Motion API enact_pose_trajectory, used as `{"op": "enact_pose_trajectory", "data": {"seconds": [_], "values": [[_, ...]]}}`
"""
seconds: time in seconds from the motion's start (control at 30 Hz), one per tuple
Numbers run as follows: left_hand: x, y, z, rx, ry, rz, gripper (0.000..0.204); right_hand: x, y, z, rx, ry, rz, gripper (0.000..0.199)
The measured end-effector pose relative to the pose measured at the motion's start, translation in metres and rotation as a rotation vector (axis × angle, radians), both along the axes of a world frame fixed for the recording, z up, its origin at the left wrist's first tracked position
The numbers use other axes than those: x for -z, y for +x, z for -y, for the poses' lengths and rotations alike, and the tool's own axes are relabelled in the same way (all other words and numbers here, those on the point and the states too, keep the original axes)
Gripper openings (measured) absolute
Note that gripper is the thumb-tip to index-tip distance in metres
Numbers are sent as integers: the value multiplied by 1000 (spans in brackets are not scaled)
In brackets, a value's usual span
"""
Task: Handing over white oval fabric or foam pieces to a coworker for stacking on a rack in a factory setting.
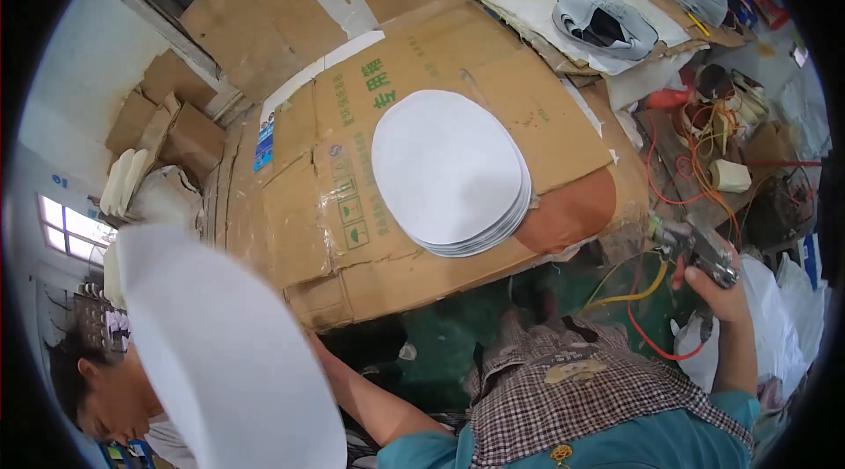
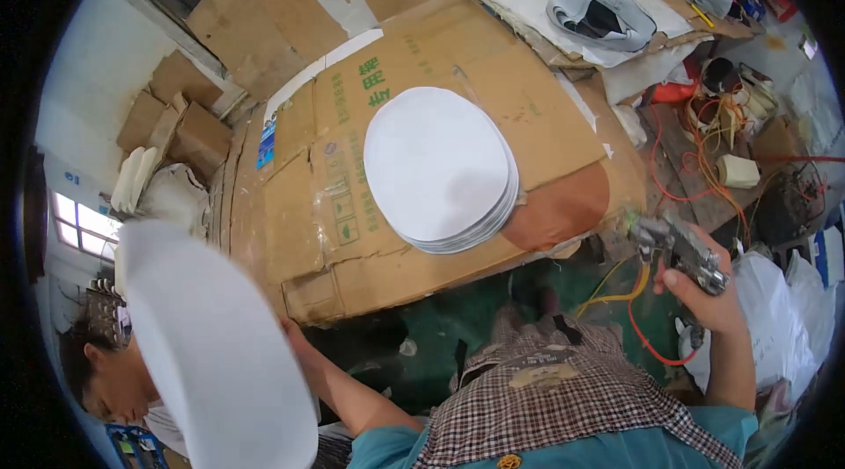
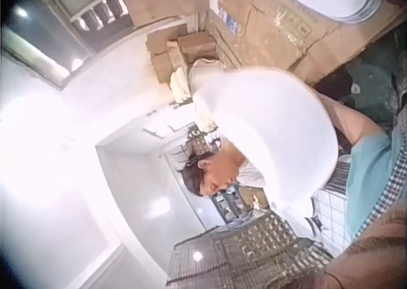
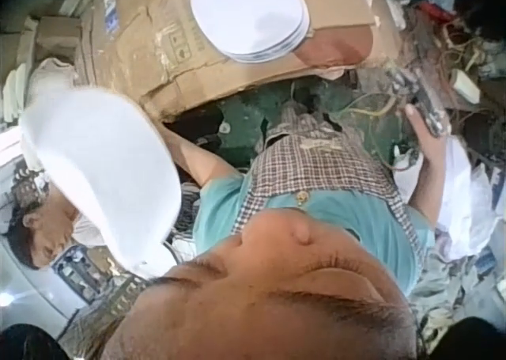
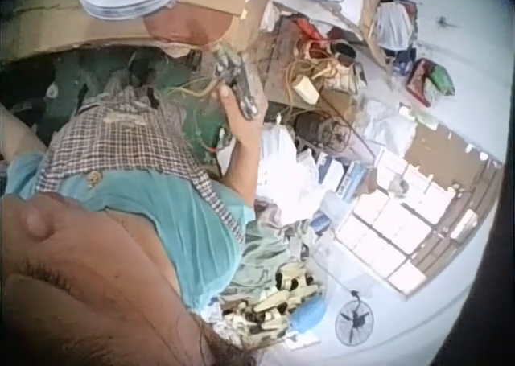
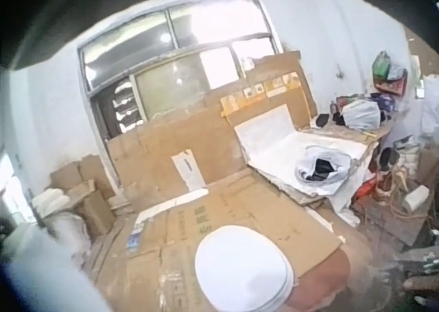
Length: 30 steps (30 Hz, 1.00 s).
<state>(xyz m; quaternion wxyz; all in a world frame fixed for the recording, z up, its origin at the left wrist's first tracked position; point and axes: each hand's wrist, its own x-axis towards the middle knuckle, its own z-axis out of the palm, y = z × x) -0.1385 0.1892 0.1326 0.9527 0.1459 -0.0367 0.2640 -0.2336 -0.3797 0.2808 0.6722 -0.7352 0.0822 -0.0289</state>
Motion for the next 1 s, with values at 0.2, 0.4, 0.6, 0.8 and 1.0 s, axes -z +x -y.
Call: {"op": "enact_pose_trajectory", "data": {"seconds": [0.2, 0.4, 0.6, 0.8, 1.0], "values": [[50, 21, 13, -208, -299, -433, 32, 8, -5, 6, -195, -6, -58, 58], [60, 50, 60, -132, -295, -585, 19, -6, 1, 16, 58, -79, -47, 59], [86, 70, 95, -23, -26, -755, 9, -6, 8, 19, -237, -127, -68, 58], [110, 111, 163, 141, 617, -1030, 6, 8, 46, -2, -106, 100, -28, 54], [165, 140, 170, -38, 1474, -1120, 29, 6, 48, 23, -52, -11, -9, 56]]}}
